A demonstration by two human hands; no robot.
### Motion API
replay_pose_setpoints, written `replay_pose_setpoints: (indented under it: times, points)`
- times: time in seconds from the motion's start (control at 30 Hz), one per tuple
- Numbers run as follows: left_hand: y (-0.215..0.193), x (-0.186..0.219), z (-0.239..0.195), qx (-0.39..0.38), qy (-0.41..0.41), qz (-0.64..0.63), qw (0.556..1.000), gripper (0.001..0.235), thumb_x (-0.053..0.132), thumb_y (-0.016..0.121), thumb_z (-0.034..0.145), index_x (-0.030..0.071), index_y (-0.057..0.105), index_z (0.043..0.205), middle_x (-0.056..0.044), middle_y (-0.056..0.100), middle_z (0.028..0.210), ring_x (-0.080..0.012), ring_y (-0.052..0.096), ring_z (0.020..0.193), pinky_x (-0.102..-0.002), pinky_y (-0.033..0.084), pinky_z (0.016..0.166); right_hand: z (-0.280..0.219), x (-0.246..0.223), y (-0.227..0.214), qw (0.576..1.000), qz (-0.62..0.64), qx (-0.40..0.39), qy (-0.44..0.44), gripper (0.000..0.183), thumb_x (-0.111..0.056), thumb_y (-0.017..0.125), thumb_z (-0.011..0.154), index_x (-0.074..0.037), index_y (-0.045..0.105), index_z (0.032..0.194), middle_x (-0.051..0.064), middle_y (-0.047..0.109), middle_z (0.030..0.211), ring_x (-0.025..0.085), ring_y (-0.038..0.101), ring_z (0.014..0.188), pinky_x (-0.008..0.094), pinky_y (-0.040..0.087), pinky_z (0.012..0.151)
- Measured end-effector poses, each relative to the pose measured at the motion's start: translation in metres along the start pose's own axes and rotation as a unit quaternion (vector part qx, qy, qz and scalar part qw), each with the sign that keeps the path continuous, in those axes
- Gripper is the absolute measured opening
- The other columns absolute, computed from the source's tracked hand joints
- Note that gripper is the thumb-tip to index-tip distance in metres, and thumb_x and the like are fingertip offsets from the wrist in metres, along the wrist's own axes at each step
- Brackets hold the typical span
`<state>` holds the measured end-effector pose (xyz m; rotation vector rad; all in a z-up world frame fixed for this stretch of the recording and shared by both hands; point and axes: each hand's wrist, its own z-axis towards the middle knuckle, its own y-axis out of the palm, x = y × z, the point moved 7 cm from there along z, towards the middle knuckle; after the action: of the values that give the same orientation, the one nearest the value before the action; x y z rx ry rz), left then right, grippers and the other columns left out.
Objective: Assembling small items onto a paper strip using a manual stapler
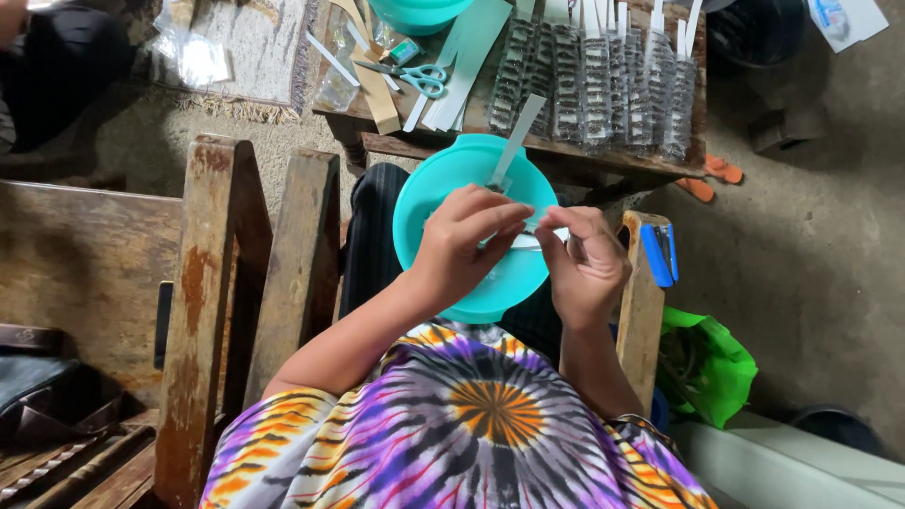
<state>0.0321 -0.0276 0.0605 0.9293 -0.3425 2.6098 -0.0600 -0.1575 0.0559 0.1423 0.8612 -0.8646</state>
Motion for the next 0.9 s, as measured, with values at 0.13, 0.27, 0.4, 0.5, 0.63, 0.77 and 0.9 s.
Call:
replay_pose_setpoints:
  times: [0.13,0.27,0.4,0.5,0.63,0.77,0.9]
  points:
    - [0.001,0.009,0.001,0.004,0.051,0.084,0.995,0.009,0.004,0.066,0.092,0.008,0.070,0.100,-0.010,0.065,0.087,-0.0305,0.062,0.075,-0.038,0.051,0.066,0.003,-0.009,0.003,0.998,-0.048,0.005,-0.035,0.015,0.009,0.074,0.085,0.006,0.071,0.100,0.014,0.065,0.082,0.022,0.062,0.078,0.035,0.051,0.074]
    - [0.004,0.013,0.003,-0.006,0.079,0.160,0.984,0.006,0.006,0.060,0.096,0.008,0.066,0.096,-0.009,0.060,0.087,-0.0306,0.059,0.077,-0.039,0.049,0.068,0.003,-0.017,0.003,0.992,-0.115,-0.003,-0.057,0.012,0.007,0.072,0.089,0.001,0.072,0.100,0.010,0.061,0.084,0.024,0.059,0.078,0.040,0.050,0.077]
    - [0.004,0.009,0.007,-0.023,0.015,0.135,0.990,0.003,0.008,0.061,0.096,0.009,0.062,0.094,-0.012,0.058,0.106,-0.0358,0.063,0.094,-0.045,0.050,0.075,0.005,-0.014,0.003,0.991,-0.126,-0.009,-0.039,0.006,0.000,0.073,0.091,-0.005,0.072,0.095,0.008,0.061,0.099,0.025,0.060,0.090,0.041,0.048,0.083]
    - [0.011,-0.006,0.002,-0.061,-0.046,0.061,0.995,0.007,0.004,0.064,0.092,0.011,0.062,0.095,-0.011,0.062,0.098,-0.0373,0.065,0.090,-0.045,0.052,0.075,0.004,-0.008,0.005,0.996,-0.080,-0.026,0.013,0.006,0.002,0.072,0.090,-0.003,0.072,0.092,0.011,0.066,0.089,0.028,0.066,0.084,0.038,0.050,0.081]
    - [0.012,-0.026,-0.016,-0.059,-0.112,-0.004,0.992,0.014,0.002,0.066,0.089,0.015,0.065,0.091,-0.004,0.066,0.084,-0.0310,0.067,0.079,-0.040,0.054,0.070,-0.006,0.012,-0.003,0.997,-0.065,-0.019,0.035,0.004,-0.001,0.075,0.088,-0.004,0.073,0.089,0.009,0.068,0.084,0.023,0.066,0.080,0.034,0.051,0.079]
    - [0.012,-0.033,-0.022,-0.075,-0.132,-0.027,0.988,0.016,-0.001,0.069,0.085,0.014,0.065,0.088,-0.005,0.067,0.079,-0.0287,0.066,0.075,-0.038,0.053,0.068,-0.012,0.021,-0.003,0.997,-0.043,-0.033,0.054,0.003,-0.004,0.074,0.088,-0.003,0.073,0.090,0.009,0.067,0.082,0.022,0.064,0.077,0.036,0.050,0.077]
    - [0.016,-0.035,-0.031,-0.083,-0.125,-0.013,0.988,0.016,-0.002,0.069,0.086,0.013,0.066,0.090,-0.005,0.066,0.078,-0.0254,0.065,0.073,-0.037,0.054,0.068,-0.014,0.013,0.001,0.998,-0.009,-0.051,0.044,0.006,-0.005,0.072,0.089,-0.002,0.073,0.094,0.009,0.066,0.080,0.022,0.064,0.076,0.035,0.051,0.077]
